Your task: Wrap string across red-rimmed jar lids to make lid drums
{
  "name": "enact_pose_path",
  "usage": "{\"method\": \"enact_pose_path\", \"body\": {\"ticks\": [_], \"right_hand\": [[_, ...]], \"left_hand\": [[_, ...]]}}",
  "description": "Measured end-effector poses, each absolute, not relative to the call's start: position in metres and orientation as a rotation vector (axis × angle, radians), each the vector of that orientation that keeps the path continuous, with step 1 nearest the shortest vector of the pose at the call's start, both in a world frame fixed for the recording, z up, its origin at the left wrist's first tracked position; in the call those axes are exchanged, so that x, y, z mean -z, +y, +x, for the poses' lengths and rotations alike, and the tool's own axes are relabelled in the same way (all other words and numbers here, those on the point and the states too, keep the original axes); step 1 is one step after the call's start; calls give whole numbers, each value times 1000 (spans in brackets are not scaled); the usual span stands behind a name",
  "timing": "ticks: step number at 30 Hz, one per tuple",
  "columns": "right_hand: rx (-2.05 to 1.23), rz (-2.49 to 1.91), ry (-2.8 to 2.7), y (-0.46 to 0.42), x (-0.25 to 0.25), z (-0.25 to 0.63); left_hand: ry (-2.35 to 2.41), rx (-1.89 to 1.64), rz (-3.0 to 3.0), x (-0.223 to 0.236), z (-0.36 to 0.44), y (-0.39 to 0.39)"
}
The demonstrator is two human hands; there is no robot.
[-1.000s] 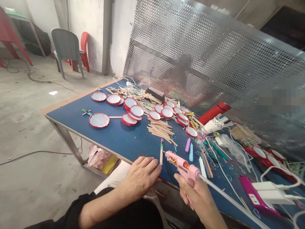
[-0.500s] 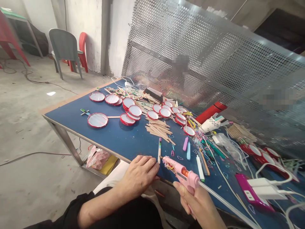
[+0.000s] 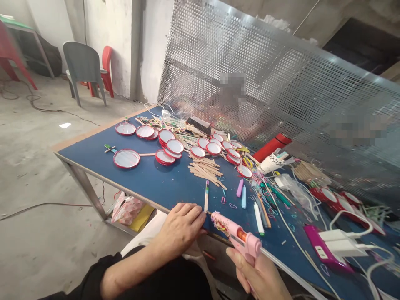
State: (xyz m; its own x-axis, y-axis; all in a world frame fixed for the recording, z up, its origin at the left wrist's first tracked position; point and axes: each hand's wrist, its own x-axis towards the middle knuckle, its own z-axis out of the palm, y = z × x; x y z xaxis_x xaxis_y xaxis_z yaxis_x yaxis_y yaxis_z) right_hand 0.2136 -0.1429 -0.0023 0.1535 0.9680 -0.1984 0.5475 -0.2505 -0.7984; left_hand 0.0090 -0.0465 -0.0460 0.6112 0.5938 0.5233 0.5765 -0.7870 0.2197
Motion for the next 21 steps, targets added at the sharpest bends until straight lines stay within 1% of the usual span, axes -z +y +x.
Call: {"method": "enact_pose_path", "body": {"ticks": [4, 12, 17, 21], "right_hand": [[-1040, -1948, -1489, -139, 1, 216], [-1012, -1964, -1372, -134, 4, 209], [-1050, -1924, -1452, -138, 0, 212], [-1046, -1884, -1358, -140, 1, 213]], "left_hand": [[1021, -919, 2792, 45, 9, -46], [1023, -907, 2796, 43, 9, -46], [1015, -912, 2788, 45, 9, -46], [1015, -900, 2777, 43, 9, -47]]}}
